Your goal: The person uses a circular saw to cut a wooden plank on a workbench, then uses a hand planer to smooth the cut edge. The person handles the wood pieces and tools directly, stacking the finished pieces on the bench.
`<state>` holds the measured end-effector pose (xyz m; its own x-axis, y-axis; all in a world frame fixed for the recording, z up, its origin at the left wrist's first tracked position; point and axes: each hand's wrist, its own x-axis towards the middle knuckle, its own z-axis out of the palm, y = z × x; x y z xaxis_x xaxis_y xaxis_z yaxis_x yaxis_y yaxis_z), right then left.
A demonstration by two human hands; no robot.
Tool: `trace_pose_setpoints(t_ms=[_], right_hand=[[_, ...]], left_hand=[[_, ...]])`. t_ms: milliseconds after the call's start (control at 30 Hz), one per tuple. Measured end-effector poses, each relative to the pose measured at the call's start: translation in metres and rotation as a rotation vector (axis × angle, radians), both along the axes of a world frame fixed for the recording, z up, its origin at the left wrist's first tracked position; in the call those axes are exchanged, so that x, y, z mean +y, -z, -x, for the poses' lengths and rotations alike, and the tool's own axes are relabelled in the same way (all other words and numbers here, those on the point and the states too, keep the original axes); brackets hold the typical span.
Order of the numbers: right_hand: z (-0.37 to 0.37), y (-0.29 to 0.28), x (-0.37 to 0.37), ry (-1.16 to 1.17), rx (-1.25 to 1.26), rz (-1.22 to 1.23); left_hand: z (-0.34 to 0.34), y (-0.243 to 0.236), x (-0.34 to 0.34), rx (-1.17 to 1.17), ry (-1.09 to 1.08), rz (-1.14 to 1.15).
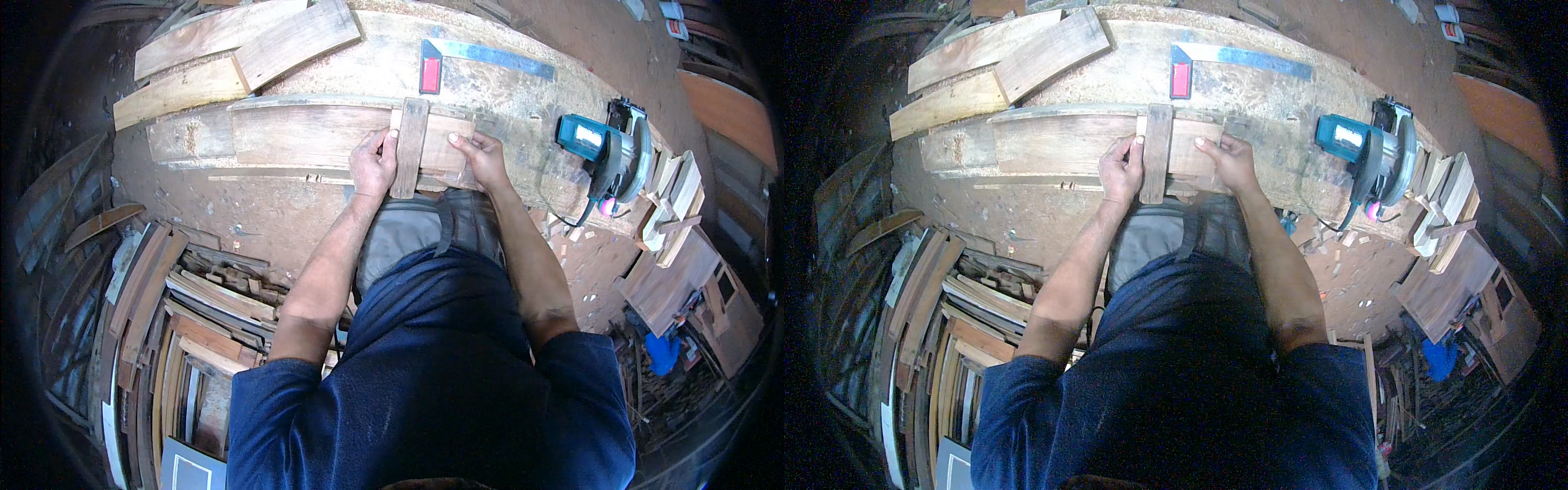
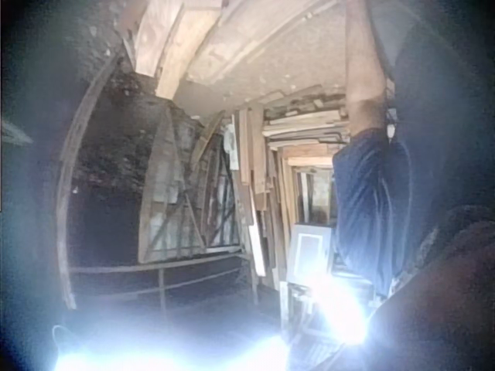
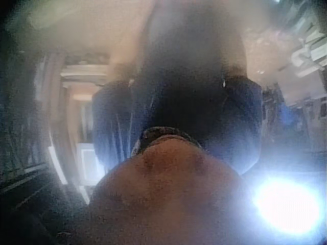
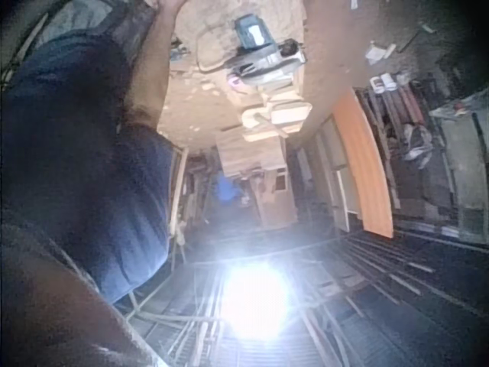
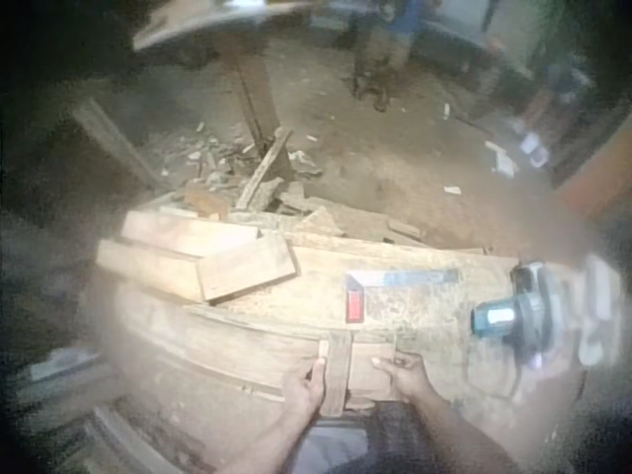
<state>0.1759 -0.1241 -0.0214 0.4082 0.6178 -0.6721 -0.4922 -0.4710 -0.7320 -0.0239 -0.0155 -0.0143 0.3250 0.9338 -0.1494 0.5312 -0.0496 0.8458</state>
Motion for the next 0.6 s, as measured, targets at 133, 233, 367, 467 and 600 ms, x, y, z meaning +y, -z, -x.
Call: trace_pose_setpoints(t_ms=[133, 233, 367, 467, 600], right_hand=[[-0.002, -0.005, 0.000, -0.017, 0.003, 0.067], [-0.002, -0.007, 0.001, -0.007, -0.009, 0.091], [0.007, -0.005, 0.004, 0.098, -0.019, 0.022], [0.012, 0.003, 0.001, 0.144, -0.013, -0.032], [0.022, 0.006, 0.006, 0.191, -0.027, -0.068]], left_hand=[[0.000, 0.001, 0.001, -0.027, -0.004, -0.050], [-0.003, -0.001, 0.002, -0.004, -0.017, -0.003], [-0.010, -0.007, 0.002, 0.042, -0.044, 0.022], [-0.011, -0.004, 0.000, 0.039, -0.057, -0.001], [-0.007, 0.006, 0.002, -0.008, -0.070, 0.043]])
